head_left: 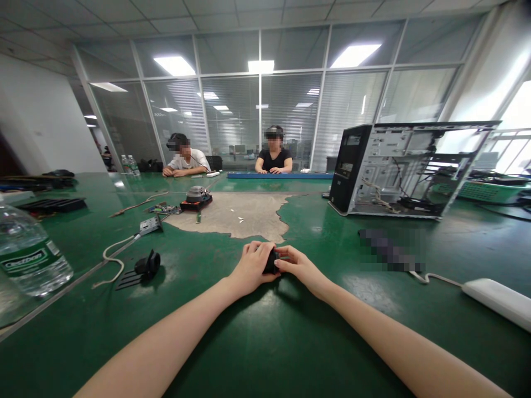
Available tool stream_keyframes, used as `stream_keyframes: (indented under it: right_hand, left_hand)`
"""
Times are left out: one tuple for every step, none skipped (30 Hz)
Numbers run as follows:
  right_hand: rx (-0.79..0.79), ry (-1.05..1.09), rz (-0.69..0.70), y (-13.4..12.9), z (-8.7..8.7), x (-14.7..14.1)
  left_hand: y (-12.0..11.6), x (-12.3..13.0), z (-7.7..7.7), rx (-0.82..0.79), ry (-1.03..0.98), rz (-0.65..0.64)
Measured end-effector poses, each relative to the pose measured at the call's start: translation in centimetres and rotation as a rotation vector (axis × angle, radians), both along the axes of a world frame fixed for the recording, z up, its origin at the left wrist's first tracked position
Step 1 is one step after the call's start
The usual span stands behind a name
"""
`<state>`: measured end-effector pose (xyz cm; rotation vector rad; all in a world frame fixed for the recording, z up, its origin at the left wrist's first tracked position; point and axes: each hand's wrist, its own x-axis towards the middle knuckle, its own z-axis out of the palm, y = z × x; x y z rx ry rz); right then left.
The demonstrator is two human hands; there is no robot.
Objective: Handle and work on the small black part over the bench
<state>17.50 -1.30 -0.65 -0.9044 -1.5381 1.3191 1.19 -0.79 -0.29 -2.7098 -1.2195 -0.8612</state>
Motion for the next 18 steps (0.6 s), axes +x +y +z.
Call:
stream_keyframes:
  right_hand:
    - [0.008,0.004,0.015,-0.04,0.06,0.03]
    - [0.019,0.011,0.026,-0.11,0.14,0.04]
    - [0.028,0.019,0.034,-0.18,0.23,0.04]
    - [0.033,0.028,0.037,-0.24,0.33,0.01]
    - [0.034,0.038,0.039,-0.3,0.42,-0.03]
    - [0.031,0.049,0.036,-0.34,0.49,-0.08]
    - [0.025,0.055,0.033,-0.35,0.53,-0.14]
    - [0.021,0.058,0.028,-0.33,0.52,-0.2]
    - [0.017,0.057,0.021,-0.28,0.47,-0.25]
    - [0.012,0.051,0.01,-0.21,0.38,-0.28]
    - [0.007,0.041,-0.002,-0.13,0.26,-0.29]
    - [0.003,0.028,-0.015,-0.05,0.13,-0.27]
    - [0.0,0.015,-0.023,0.02,0.0,-0.23]
    - [-0.001,0.003,-0.027,0.08,-0.09,-0.18]
    - [-0.002,-0.003,-0.022,0.1,-0.14,-0.11]
    - [0.001,-0.004,-0.007,0.09,-0.14,-0.04]
    - [0.006,0.001,0.01,0.05,-0.08,0.01]
    - [0.013,0.012,0.026,-0.01,0.02,0.04]
  left_hand:
    - [0.0,0.0,0.0,-0.001,0.0,-0.001]
    - [-0.01,0.0,0.01,-0.001,-0.001,-0.001]
    - [-0.03,0.0,0.02,-0.001,-0.002,-0.001]
    - [-0.05,0.0,0.03,0.0,-0.002,-0.002]
    - [-0.07,0.0,0.04,0.003,-0.001,-0.002]
    - [-0.09,0.0,0.05,0.006,0.0,-0.001]
    - [-0.1,0.0,0.06,0.009,0.003,0.001]
    - [-0.1,0.0,0.06,0.012,0.007,0.005]
    - [-0.09,0.0,0.06,0.013,0.011,0.009]
    - [-0.08,0.0,0.05,0.014,0.013,0.013]
    - [-0.06,0.0,0.05,0.014,0.013,0.016]
    - [-0.05,0.0,0.04,0.014,0.011,0.015]
    - [-0.04,-0.01,0.04,0.012,0.009,0.013]
    - [-0.04,-0.01,0.04,0.01,0.005,0.009]
    - [-0.05,-0.01,0.05,0.007,0.003,0.006]
    - [-0.06,-0.01,0.05,0.004,0.001,0.004]
    - [-0.08,-0.02,0.06,0.001,-0.001,0.004]
    - [-0.11,-0.02,0.08,0.0,-0.001,0.005]
